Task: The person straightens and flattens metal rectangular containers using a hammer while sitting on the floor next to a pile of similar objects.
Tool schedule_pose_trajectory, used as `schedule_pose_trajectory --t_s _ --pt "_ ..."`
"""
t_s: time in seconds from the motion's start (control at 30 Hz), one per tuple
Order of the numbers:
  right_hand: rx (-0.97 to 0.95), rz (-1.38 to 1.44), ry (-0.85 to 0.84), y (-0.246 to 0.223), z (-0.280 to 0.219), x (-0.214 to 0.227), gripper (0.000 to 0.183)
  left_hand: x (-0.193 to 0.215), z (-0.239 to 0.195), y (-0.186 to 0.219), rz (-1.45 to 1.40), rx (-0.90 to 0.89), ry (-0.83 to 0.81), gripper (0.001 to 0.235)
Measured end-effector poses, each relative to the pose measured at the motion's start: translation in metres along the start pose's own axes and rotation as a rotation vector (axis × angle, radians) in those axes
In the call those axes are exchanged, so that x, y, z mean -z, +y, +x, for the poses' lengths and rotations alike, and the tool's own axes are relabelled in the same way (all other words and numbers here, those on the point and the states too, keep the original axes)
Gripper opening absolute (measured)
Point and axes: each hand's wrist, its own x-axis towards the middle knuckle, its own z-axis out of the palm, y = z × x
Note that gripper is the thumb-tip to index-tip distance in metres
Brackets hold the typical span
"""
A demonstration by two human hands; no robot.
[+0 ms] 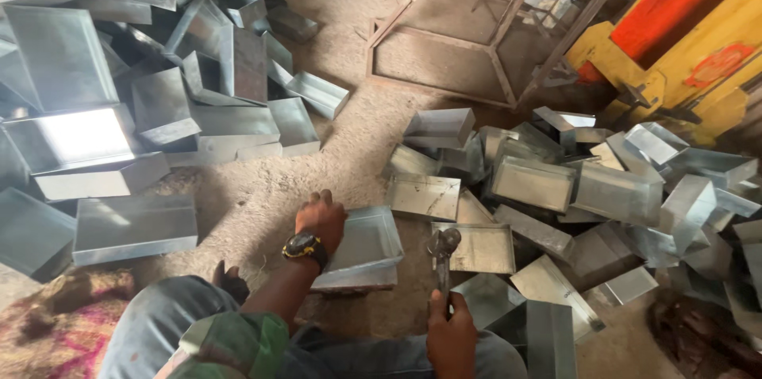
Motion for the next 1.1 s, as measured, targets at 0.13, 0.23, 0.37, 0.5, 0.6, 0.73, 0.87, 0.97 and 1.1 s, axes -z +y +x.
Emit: schedule_pose_trajectory --t_s 0.13,0.23,0.37,0.5,0.6,0.73,0.87,0.97,1.1 --pt "-0.02 0.141 -0.019 -0.003 -0.006 -0.001 0.035 0.01 -0.011 -0.005 -0.007 -0.014 -0.118 0.051" --pt "-0.145 0.22 -0.117 -0.002 -0.005 0.003 0.034 0.037 -0.07 0.018 -0.163 0.057 -0.224 0.065" --pt "0.01 0.251 -0.071 0.003 -0.006 0.001 0.036 0.057 -0.1 0.039 -0.052 -0.206 -0.062 0.07" --pt "-0.04 0.277 -0.061 -0.005 -0.016 0.007 0.035 0.051 -0.072 0.038 0.121 -0.248 -0.088 0.088" --pt "0.103 0.161 -0.024 -0.019 -0.022 0.01 0.036 0.04 -0.053 0.04 0.067 -0.134 -0.142 0.1" --pt "0.15 0.2 -0.076 -0.04 -0.036 0.021 0.041 0.035 -0.028 0.045 0.051 -0.058 -0.194 0.102" --pt "0.269 0.522 -0.035 -0.068 -0.066 0.046 0.043 0.033 -0.016 0.042 0.004 -0.079 -0.131 0.103" --pt "0.305 0.702 0.008 -0.076 -0.075 0.046 0.045 0.032 -0.016 0.041 0.027 -0.06 -0.126 0.102" --pt "0.157 0.283 0.068 -0.038 -0.038 0.007 0.046 0.032 -0.015 0.04 -0.007 -0.055 -0.137 0.102"
